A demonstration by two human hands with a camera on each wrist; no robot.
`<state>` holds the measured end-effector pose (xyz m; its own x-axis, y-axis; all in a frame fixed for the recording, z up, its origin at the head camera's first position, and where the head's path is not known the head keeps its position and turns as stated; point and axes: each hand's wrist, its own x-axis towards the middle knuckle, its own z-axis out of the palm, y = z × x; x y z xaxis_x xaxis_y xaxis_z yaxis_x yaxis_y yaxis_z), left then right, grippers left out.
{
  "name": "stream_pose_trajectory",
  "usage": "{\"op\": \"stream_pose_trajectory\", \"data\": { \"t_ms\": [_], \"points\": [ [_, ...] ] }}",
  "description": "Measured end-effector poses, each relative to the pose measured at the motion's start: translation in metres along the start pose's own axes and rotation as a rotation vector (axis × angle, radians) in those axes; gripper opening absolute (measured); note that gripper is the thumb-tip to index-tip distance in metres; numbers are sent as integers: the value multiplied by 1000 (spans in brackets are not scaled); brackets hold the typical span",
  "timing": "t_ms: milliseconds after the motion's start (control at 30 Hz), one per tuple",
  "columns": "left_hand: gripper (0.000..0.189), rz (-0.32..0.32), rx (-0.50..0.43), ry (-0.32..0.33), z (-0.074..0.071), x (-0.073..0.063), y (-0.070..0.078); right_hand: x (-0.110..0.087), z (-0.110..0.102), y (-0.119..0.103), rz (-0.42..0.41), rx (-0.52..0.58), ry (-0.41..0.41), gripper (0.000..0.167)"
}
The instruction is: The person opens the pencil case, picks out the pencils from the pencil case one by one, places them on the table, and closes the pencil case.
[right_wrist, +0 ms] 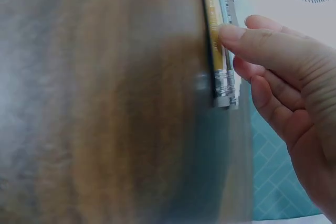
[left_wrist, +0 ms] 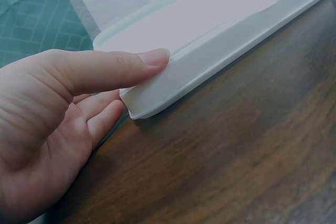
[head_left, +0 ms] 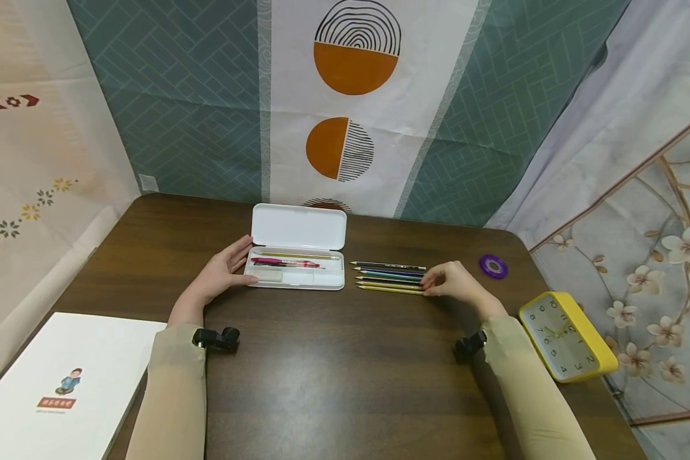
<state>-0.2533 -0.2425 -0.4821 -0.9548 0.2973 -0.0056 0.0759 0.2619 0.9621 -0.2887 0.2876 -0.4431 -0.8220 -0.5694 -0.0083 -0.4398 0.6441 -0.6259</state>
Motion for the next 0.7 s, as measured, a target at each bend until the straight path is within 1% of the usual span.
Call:
{"op": "stream_pose_trajectory", "data": {
  "t_ms": [200, 333, 500, 700],
  "points": [
    [103, 4, -16, -6, 0, -1, 1, 8, -5, -8, 15, -1, 9, 16],
    [104, 2, -23, -14, 0, -1, 3, 17, -6, -21, 11, -11, -3, 17],
    [104, -5, -25, -8, 0, -1, 2, 32, -3, -32, -43, -27, 7, 17],
    [103, -4, -38, -6, -1, 0, 1, 53, 3, -42, -186, -14, 42, 18]
  ]
}}
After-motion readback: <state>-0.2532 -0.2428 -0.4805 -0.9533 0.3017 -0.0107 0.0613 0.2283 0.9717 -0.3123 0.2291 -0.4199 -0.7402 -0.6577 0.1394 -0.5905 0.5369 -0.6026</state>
